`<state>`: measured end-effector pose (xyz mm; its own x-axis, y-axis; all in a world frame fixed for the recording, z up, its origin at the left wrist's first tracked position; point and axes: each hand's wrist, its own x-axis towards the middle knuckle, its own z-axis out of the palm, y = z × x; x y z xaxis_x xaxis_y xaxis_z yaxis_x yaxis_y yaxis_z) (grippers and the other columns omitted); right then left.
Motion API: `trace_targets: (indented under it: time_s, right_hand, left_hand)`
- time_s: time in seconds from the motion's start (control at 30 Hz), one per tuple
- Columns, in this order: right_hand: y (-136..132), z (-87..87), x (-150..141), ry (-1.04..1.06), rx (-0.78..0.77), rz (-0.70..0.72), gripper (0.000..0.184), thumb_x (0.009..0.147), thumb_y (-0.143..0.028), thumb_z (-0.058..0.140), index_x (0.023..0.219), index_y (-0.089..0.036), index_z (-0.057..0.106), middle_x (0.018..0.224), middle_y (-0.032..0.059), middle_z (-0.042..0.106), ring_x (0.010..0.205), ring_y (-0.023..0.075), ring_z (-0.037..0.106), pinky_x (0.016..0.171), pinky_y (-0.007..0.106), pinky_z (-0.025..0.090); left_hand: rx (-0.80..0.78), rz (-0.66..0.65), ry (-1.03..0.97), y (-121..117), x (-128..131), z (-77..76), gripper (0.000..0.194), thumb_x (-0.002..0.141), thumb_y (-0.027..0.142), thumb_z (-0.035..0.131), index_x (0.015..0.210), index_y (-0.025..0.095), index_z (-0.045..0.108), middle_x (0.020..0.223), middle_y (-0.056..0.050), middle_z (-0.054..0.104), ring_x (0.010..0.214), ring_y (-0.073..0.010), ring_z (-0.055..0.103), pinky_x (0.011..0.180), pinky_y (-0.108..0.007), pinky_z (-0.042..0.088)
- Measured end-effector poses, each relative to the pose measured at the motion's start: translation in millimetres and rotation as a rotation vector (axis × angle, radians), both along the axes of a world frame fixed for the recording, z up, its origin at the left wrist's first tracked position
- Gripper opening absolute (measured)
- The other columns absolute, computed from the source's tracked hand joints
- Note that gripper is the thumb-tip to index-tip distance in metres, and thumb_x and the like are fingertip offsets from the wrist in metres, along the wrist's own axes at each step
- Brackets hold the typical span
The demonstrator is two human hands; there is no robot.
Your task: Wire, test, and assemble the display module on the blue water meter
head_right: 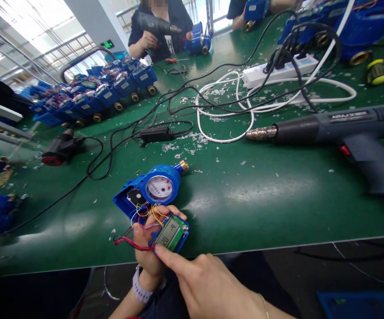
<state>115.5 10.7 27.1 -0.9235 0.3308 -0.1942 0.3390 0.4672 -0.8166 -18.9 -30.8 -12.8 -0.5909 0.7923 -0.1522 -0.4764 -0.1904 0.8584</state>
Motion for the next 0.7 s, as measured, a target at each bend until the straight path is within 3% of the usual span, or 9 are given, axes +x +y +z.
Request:
trace_targets:
  time_s: [0.17,0.23,0.4,0.5,0.6,0.7]
  right_hand:
    - [-8.9,-7.6,-1.5,0.117,-0.239,-0.117,0.052,0.095,-0.017,0.035,0.146,-0.022,0.045,0.102,0.0069,0.073,0.071,0.0176,0.068,0.070,0.025,0.051]
    - [-8.4,-7.7,-2.4,0.134,-0.261,-0.121,0.052,0.096,-0.017,0.034,0.146,-0.023,0.046,0.101,0.0068,0.074,0.072,0.0179,0.069,0.070,0.025,0.051]
    - [2.7,3.9,2.1,0.008,-0.076,-0.022,0.053,0.095,-0.015,0.040,0.147,-0.029,0.043,0.090,0.0060,0.074,0.073,0.0212,0.069,0.066,0.026,0.049]
    - [16.7,10.8,16.0,-0.045,0.037,0.049,0.050,0.095,-0.014,0.041,0.144,-0.025,0.047,0.085,0.0049,0.071,0.068,0.0199,0.066,0.064,0.025,0.046]
    - [37.7,7.9,33.1,-0.148,0.162,-0.092,0.043,0.098,-0.012,0.031,0.135,-0.016,0.052,0.082,0.0053,0.069,0.066,0.0193,0.064,0.064,0.027,0.046]
    - [65.1,-4.7,43.0,-0.251,0.402,-0.325,0.041,0.097,-0.007,0.028,0.130,-0.010,0.051,0.093,0.0105,0.068,0.082,0.0241,0.065,0.073,0.034,0.050]
  left_hand:
    - [0.047,0.032,-0.024,2.4,1.6,0.8,0.047,0.087,0.067,0.040,0.085,0.028,0.066,0.089,-0.009,0.061,0.081,-0.0254,0.062,0.076,-0.039,0.052]
    - [0.045,0.012,-0.025,3.4,0.5,0.8,0.046,0.087,0.066,0.042,0.084,0.028,0.067,0.087,-0.009,0.061,0.080,-0.0250,0.063,0.076,-0.038,0.052]
    - [0.075,-0.062,-0.016,1.3,-6.9,0.1,0.049,0.089,0.064,0.042,0.086,0.020,0.065,0.086,-0.006,0.065,0.079,-0.0236,0.065,0.074,-0.037,0.053]
    - [0.036,-0.092,0.012,-0.6,-16.0,-1.4,0.049,0.087,0.064,0.049,0.088,0.018,0.067,0.087,-0.007,0.068,0.081,-0.0230,0.067,0.075,-0.036,0.055]
    - [-0.041,-0.102,0.025,3.1,-29.6,-3.6,0.048,0.082,0.062,0.059,0.088,0.015,0.070,0.091,-0.010,0.071,0.082,-0.0234,0.069,0.075,-0.034,0.056]
    - [-0.088,-0.104,0.001,16.4,-44.9,-4.0,0.052,0.079,0.063,0.061,0.088,0.014,0.071,0.095,-0.012,0.074,0.083,-0.0249,0.071,0.074,-0.034,0.058]
